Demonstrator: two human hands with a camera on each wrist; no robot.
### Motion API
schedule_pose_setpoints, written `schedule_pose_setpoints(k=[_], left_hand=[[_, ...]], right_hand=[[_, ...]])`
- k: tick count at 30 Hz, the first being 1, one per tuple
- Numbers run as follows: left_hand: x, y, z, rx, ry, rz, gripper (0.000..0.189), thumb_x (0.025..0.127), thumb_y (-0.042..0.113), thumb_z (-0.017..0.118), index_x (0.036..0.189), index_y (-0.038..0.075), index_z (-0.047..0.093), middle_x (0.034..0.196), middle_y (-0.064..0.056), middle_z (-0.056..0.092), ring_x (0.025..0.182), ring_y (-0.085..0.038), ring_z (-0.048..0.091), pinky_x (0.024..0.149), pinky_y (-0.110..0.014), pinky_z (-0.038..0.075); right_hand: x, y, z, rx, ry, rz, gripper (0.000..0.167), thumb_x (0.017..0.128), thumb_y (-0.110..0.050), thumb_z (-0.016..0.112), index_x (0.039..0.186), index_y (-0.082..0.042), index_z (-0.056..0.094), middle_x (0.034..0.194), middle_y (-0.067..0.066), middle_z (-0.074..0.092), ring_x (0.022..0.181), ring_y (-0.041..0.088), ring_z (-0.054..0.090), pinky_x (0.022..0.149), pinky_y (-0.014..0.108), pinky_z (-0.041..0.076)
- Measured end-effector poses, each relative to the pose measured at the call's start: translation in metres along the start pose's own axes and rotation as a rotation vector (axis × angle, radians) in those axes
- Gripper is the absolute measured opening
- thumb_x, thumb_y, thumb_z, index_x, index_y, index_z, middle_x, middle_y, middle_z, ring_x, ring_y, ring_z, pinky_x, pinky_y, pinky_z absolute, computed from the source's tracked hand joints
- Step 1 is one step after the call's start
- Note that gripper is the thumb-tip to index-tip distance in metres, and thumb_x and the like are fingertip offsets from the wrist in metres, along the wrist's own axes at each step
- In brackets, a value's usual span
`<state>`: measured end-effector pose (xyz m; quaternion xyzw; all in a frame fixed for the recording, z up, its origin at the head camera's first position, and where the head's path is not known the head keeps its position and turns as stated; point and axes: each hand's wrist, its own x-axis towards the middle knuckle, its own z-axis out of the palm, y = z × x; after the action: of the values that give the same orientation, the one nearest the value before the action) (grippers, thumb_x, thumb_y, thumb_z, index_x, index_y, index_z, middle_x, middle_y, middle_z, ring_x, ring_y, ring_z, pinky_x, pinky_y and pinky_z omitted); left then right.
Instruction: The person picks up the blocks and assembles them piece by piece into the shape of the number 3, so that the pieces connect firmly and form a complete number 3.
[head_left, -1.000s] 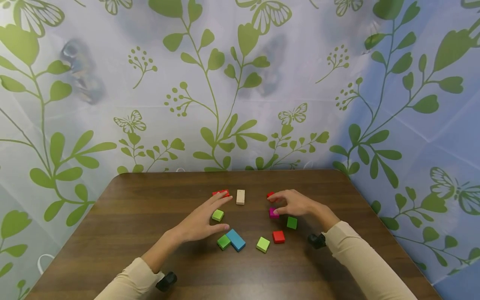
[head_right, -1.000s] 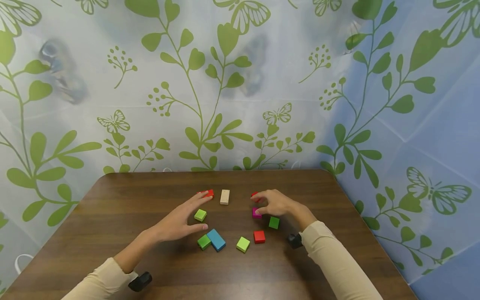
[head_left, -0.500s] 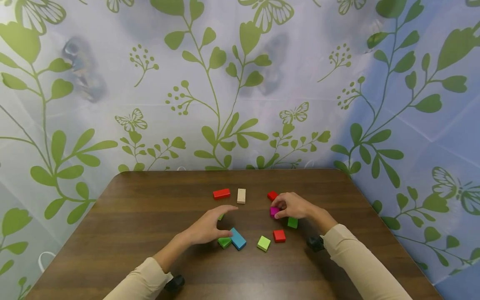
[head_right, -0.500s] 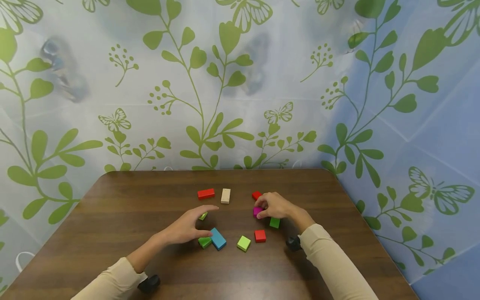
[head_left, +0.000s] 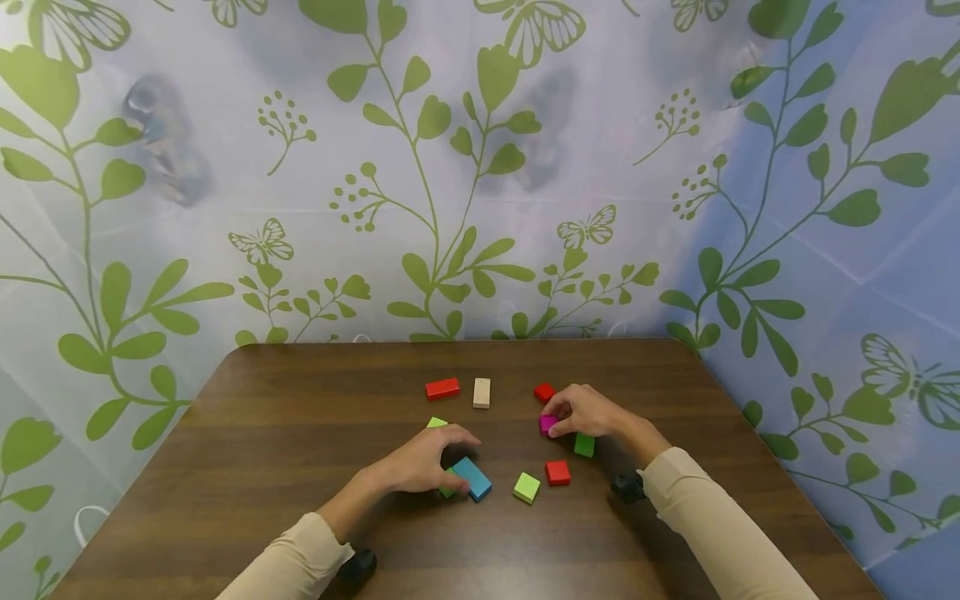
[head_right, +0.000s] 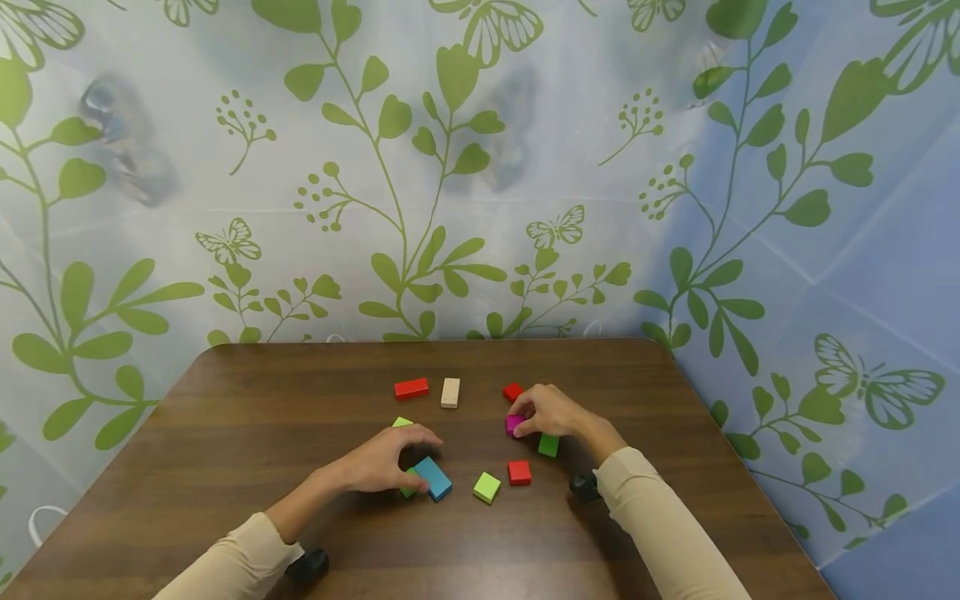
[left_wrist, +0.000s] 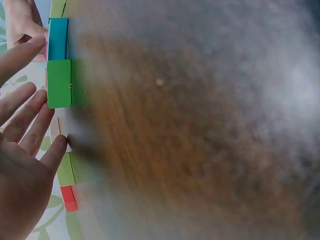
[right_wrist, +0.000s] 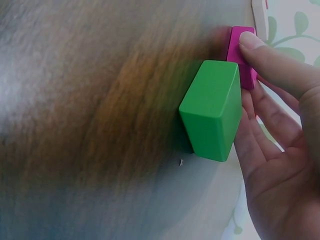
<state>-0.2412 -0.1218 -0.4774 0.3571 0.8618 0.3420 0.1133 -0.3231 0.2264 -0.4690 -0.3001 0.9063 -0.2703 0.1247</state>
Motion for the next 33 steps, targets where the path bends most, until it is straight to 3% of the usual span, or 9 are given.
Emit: schedule_pose_setpoints(k=[9, 19, 27, 33], left_hand=[[0.002, 0.0, 0.0025, 0.022, -0.01, 0.022, 0.061, 0.084, 0.027, 0.089, 0.136, 0.006, 0.065, 0.135, 0.001, 0.062, 0.125, -0.017, 0.055, 0.106, -0.038, 0.044], [0.0046, 0.0025, 0.0019, 0.015, -0.045, 0.054, 0.045, 0.084, 0.018, 0.088, 0.125, 0.007, 0.071, 0.123, -0.001, 0.067, 0.111, -0.016, 0.059, 0.094, -0.031, 0.049], [0.0071, 0.0029, 0.0024, 0.034, -0.072, 0.065, 0.029, 0.085, 0.016, 0.087, 0.112, 0.014, 0.078, 0.113, 0.008, 0.065, 0.104, -0.011, 0.058, 0.09, -0.027, 0.05], [0.0095, 0.003, 0.0034, 0.059, -0.077, 0.079, 0.024, 0.089, 0.021, 0.085, 0.111, 0.014, 0.078, 0.11, 0.009, 0.065, 0.101, -0.01, 0.059, 0.091, -0.028, 0.05]], right_hand=[[-0.0017, -0.0009, -0.0002, 0.005, 0.018, -0.005, 0.026, 0.085, -0.02, 0.088, 0.108, -0.01, 0.08, 0.094, -0.007, 0.072, 0.086, 0.011, 0.065, 0.077, 0.032, 0.056], [-0.0017, -0.001, -0.0001, 0.003, 0.027, 0.007, 0.027, 0.084, -0.02, 0.089, 0.108, -0.011, 0.082, 0.092, -0.009, 0.073, 0.084, 0.011, 0.064, 0.075, 0.03, 0.055], [-0.0008, 0.0004, 0.0008, -0.009, 0.028, -0.003, 0.028, 0.083, -0.022, 0.089, 0.108, -0.01, 0.082, 0.093, -0.008, 0.073, 0.084, 0.01, 0.064, 0.074, 0.03, 0.056], [-0.0013, -0.0001, 0.0015, 0.007, 0.031, 0.019, 0.027, 0.083, -0.02, 0.09, 0.107, -0.01, 0.082, 0.093, -0.007, 0.072, 0.084, 0.011, 0.063, 0.074, 0.03, 0.055]])
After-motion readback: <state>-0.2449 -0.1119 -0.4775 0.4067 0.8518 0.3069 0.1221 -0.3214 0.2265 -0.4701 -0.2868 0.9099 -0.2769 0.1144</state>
